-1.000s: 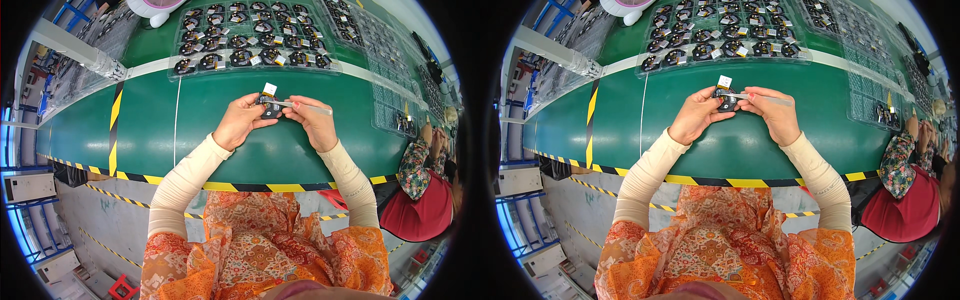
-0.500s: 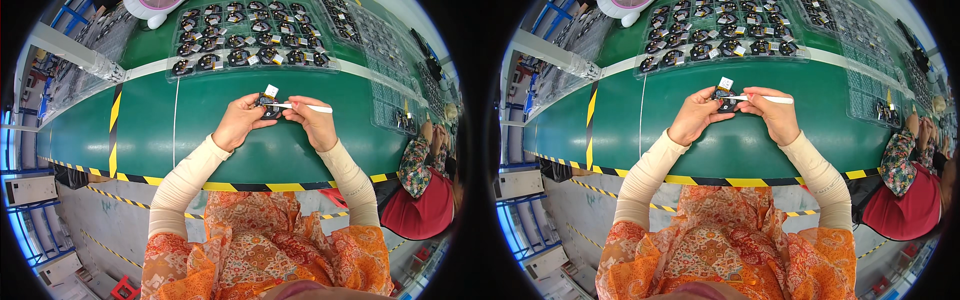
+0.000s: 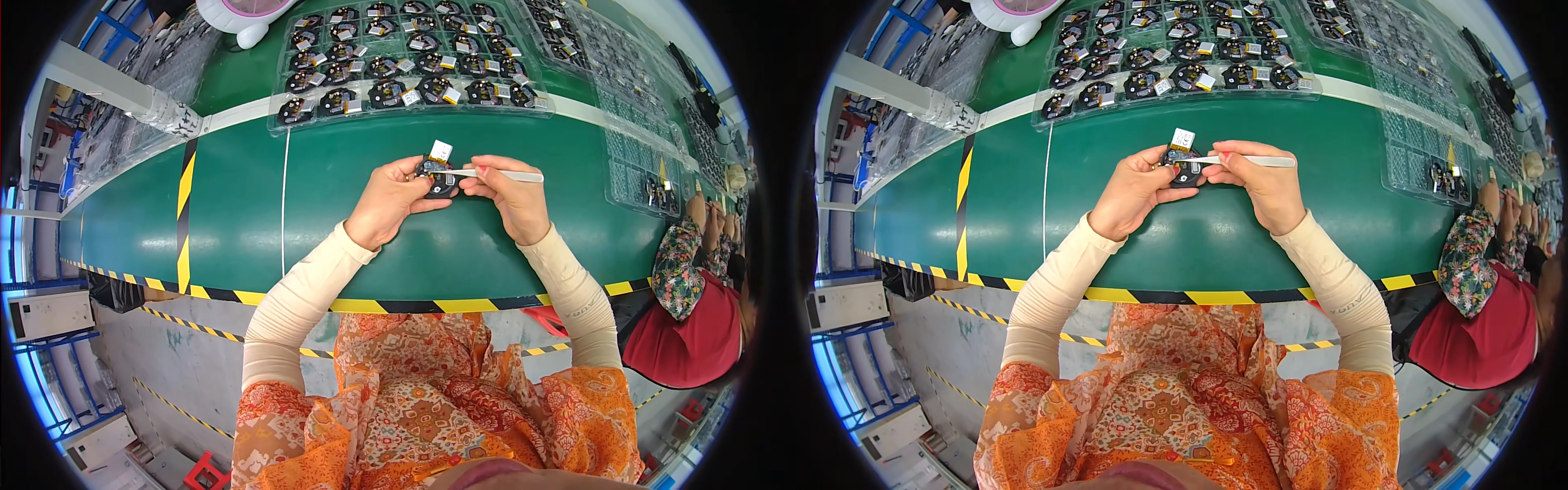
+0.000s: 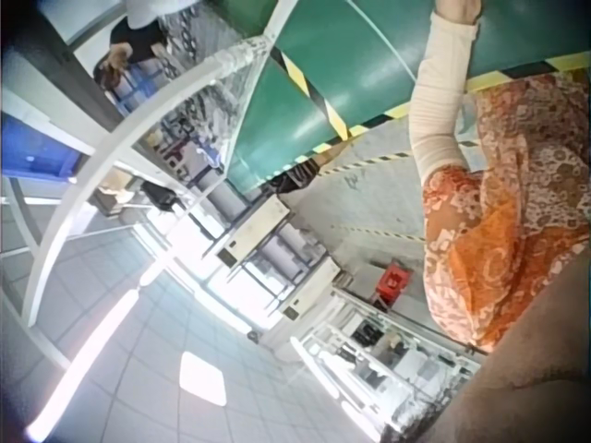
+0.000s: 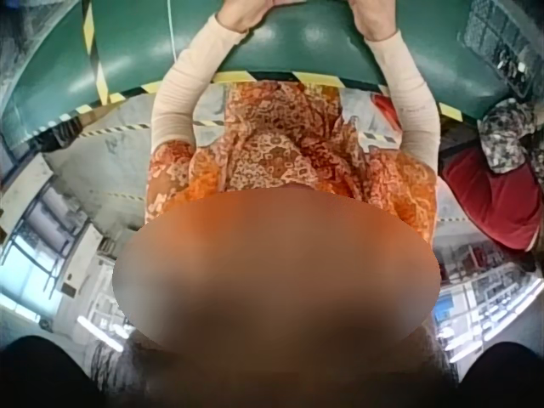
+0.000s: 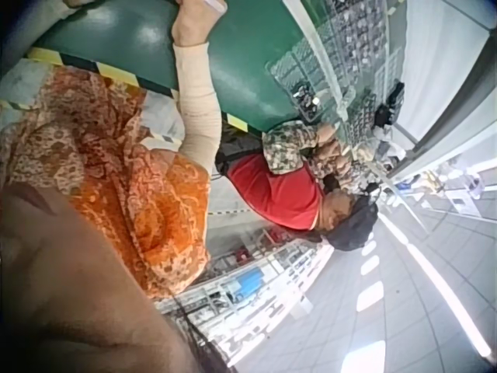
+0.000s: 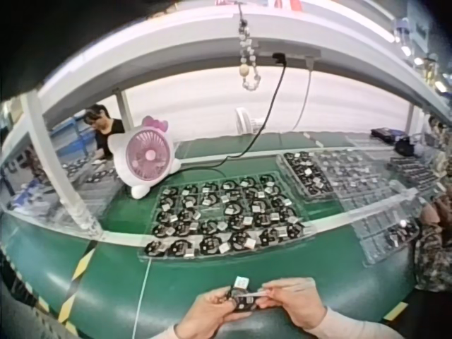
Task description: Assembling small electronic components using tweezers.
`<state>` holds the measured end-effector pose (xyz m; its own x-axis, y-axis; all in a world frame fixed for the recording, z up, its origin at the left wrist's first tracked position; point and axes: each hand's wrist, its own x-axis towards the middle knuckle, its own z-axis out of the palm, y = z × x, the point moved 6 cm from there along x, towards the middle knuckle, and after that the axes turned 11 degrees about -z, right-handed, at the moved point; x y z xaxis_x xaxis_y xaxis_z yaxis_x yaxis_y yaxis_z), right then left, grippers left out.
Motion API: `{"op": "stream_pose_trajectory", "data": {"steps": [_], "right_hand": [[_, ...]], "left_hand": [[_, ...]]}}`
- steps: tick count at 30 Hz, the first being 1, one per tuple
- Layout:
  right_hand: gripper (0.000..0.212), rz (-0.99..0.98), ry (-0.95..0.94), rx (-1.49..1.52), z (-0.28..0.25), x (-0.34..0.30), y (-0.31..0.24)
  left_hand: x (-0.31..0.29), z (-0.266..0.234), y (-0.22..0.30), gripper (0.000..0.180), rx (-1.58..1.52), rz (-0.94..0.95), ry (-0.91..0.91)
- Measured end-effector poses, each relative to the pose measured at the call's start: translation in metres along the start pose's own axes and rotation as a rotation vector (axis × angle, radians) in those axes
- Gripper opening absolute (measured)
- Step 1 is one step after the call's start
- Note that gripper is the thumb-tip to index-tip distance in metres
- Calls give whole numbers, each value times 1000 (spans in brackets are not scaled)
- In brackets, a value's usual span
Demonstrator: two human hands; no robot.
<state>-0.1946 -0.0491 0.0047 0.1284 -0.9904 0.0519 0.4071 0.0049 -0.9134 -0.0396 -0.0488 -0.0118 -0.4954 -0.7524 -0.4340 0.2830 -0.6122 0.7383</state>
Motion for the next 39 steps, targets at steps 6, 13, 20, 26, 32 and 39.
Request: {"op": "stream_pose_trajectory", "data": {"steps": [6,13,20,26,32,39], "right_hand": [[23,-10,7,17,-1,1,1],[27,-58,66,4,2,4,-5],[24,177,-261,-56,23,-10,7],[22,390,-422,-164,34,-24,27],[21,366,-386,-172,32,-22,26],[18,329,-328,-185,32,-23,28]], "left_hand": [[-2,1,1,29,-20,1,9],[-1,-3,6,27,-58,-4,-22],[4,-15,4,25,-166,17,36],[4,-9,5,25,-92,16,7],[1,-1,4,31,-149,12,-80],[1,3,3,35,-79,27,-65]]}}
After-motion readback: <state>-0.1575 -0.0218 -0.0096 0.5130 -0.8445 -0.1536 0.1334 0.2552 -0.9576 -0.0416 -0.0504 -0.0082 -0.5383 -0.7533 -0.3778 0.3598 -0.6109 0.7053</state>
